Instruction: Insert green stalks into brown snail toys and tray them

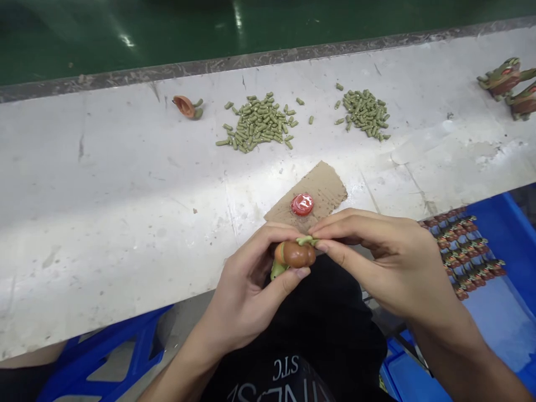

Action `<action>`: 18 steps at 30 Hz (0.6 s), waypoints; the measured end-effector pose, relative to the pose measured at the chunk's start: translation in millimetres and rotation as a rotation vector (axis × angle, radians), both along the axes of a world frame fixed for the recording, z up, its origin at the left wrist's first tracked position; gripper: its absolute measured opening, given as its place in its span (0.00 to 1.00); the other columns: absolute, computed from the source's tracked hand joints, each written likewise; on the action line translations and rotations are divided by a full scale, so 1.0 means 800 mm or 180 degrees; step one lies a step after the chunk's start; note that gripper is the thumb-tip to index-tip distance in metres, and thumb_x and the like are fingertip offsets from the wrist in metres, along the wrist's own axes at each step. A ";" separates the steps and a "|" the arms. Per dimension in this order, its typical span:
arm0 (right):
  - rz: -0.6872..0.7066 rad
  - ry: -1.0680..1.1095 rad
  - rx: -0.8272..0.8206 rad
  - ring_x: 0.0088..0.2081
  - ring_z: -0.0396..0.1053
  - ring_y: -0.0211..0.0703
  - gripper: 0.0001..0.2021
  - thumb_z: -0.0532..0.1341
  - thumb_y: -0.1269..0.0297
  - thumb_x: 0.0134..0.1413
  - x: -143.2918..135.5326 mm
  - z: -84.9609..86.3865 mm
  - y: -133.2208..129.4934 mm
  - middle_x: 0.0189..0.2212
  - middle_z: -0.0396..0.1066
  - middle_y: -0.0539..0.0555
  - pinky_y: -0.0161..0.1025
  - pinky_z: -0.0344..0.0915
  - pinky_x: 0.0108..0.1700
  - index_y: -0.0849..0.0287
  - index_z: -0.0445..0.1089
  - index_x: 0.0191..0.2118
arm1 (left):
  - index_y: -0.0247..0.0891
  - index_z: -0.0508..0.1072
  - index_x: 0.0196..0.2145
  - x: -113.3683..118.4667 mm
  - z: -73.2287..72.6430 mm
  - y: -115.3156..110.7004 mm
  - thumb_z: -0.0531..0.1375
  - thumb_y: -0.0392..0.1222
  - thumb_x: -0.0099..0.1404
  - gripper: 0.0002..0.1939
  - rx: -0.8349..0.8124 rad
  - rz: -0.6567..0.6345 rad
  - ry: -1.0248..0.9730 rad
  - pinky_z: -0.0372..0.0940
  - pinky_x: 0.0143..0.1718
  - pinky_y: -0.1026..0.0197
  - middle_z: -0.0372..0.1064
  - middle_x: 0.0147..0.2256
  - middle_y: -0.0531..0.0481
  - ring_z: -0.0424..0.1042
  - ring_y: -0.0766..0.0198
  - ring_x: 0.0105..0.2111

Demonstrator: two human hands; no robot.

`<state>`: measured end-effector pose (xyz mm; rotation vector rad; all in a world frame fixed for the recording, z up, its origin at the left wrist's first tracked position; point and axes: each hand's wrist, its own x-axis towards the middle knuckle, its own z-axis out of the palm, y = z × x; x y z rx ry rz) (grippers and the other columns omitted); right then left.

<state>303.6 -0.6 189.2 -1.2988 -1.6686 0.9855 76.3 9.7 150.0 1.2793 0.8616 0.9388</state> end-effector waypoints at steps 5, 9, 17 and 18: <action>0.0243 -0.0100 0.0195 0.49 0.86 0.36 0.07 0.70 0.79 0.75 0.002 0.005 -0.002 0.46 0.88 0.51 0.29 0.79 0.57 0.60 0.84 0.47 | 0.49 0.83 0.56 -0.001 -0.005 -0.008 0.72 0.31 0.77 0.16 0.0266 0.0050 0.0071 0.76 0.53 0.71 0.81 0.49 0.53 0.80 0.68 0.49; 0.0341 -0.0004 0.0164 0.50 0.85 0.35 0.07 0.70 0.79 0.76 0.004 0.002 -0.006 0.46 0.87 0.52 0.28 0.78 0.58 0.61 0.84 0.48 | 0.50 0.83 0.57 -0.003 -0.003 -0.008 0.71 0.32 0.77 0.17 0.0408 -0.0099 0.0297 0.76 0.52 0.70 0.80 0.49 0.53 0.79 0.66 0.48; -0.0406 -0.0743 0.0781 0.60 0.81 0.46 0.16 0.72 0.73 0.73 0.034 -0.002 -0.055 0.61 0.82 0.61 0.40 0.79 0.63 0.61 0.81 0.62 | 0.53 0.85 0.48 0.016 0.030 -0.030 0.74 0.53 0.76 0.07 -0.0829 -0.0228 0.0923 0.81 0.40 0.69 0.85 0.37 0.57 0.85 0.61 0.37; -0.0255 -0.1182 0.0940 0.63 0.78 0.49 0.19 0.71 0.73 0.73 0.040 -0.001 -0.064 0.65 0.79 0.62 0.44 0.77 0.65 0.60 0.79 0.66 | 0.52 0.84 0.47 0.021 0.027 -0.033 0.74 0.57 0.76 0.10 -0.1002 -0.0289 0.1004 0.82 0.41 0.67 0.85 0.37 0.56 0.85 0.59 0.37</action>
